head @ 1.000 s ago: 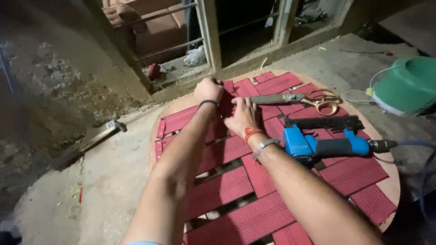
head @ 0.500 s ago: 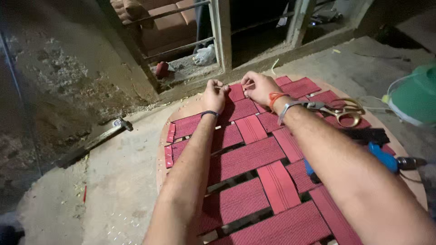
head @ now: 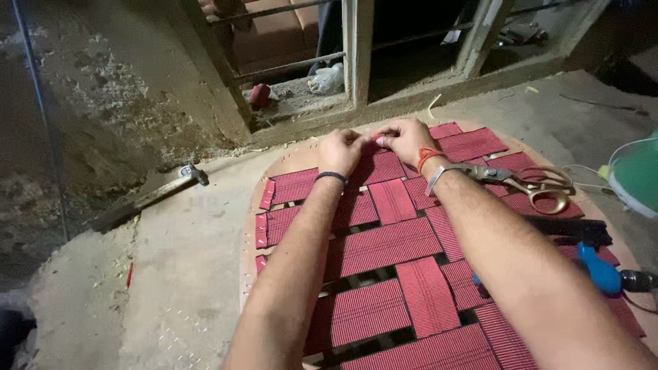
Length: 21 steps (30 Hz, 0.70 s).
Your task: The person weaves red webbing straps across a round wooden chair frame and secures them with a pneumatic staple gun, pulling each strap taut and stapling it at the edges. They use scissors to trim excess webbing and continue adding and stapling straps to build up the woven seat.
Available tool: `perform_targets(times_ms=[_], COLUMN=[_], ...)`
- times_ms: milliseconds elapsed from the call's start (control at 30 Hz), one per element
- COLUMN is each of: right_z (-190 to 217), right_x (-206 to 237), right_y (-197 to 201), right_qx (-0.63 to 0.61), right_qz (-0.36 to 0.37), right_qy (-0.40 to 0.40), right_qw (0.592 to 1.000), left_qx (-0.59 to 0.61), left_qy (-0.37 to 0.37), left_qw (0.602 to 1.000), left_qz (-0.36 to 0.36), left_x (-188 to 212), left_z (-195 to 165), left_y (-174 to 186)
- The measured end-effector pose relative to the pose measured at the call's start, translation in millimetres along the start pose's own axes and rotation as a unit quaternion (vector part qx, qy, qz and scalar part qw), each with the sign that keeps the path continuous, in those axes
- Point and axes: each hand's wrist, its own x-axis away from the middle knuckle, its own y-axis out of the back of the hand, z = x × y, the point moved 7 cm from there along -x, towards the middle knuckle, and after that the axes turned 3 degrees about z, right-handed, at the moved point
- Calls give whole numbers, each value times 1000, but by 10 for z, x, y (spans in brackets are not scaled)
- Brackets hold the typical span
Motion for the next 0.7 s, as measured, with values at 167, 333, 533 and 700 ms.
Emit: perform_targets(times_ms=[167,333,533,700], right_z=[-45,98,413,256], right_x=[-7,54,629,2169], right_y=[17,13,505,1271], right_qx=[136,218,348,141], right_qz=[-23,-62,105,233], right_qy=[-13,40,48,-183], right_qw=[990,973,930,945], left_qx=[-68,-95,-170,-164], left_qy=[12,30,-60,-136], left_qw=[997,995,983,971], left_qz=[26,11,-24,-108], left_x=[38,56,112,155], left_z=[-32,-74,-216,-246], left_y=[-37,6,33,42])
